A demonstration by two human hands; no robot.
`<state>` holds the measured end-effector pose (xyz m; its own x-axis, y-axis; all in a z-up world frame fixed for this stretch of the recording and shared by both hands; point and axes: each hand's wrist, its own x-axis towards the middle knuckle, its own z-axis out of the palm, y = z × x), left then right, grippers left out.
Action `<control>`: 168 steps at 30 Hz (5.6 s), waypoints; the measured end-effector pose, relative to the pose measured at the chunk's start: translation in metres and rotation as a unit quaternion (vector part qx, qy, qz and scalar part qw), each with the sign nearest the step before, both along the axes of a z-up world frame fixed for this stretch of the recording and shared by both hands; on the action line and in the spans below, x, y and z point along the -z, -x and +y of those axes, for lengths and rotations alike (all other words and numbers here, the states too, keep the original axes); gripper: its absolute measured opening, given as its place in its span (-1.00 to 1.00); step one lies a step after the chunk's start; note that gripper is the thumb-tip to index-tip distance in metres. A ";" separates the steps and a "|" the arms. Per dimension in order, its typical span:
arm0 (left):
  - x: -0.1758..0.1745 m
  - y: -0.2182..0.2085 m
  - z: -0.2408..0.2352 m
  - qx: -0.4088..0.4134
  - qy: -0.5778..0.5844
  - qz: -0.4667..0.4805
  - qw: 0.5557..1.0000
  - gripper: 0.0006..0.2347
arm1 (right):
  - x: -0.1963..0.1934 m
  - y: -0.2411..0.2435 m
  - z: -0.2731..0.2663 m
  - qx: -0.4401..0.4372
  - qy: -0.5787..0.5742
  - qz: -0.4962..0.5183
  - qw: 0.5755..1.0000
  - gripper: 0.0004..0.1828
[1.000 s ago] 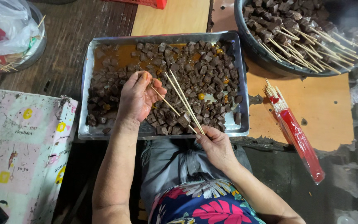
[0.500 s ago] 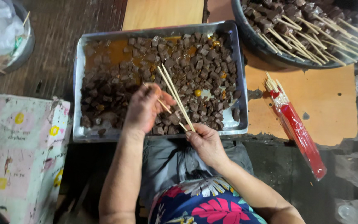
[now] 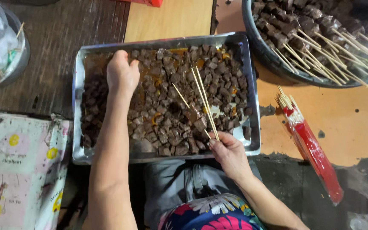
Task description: The person threads cooked meat cubes onto wooden skewers by hand, picking pieces from a metal tray and placing the completed skewers into a bucket.
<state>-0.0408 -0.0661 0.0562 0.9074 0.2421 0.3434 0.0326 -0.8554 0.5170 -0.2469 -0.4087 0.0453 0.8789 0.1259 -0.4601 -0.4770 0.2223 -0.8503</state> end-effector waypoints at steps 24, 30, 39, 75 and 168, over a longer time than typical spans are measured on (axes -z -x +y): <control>-0.019 0.032 -0.012 0.103 0.382 0.097 0.913 -0.81 | 0.002 0.000 -0.011 -0.022 0.056 -0.105 0.993 -0.81; -0.043 0.093 -0.059 0.134 0.709 0.070 0.688 -0.74 | -0.004 0.005 -0.004 -0.018 0.031 -0.075 0.997 -0.81; -0.051 0.114 -0.074 0.172 0.758 0.025 0.629 -0.79 | -0.007 0.019 0.003 -0.040 0.034 -0.124 0.991 -0.79; 0.021 -0.039 -0.009 -0.043 0.133 0.123 0.983 -0.82 | 0.001 -0.010 -0.016 0.041 0.011 -0.040 0.998 -0.77; -0.035 0.158 -0.177 0.032 0.653 -0.008 0.757 -0.78 | 0.012 0.035 0.029 0.023 -0.128 0.047 0.990 -0.90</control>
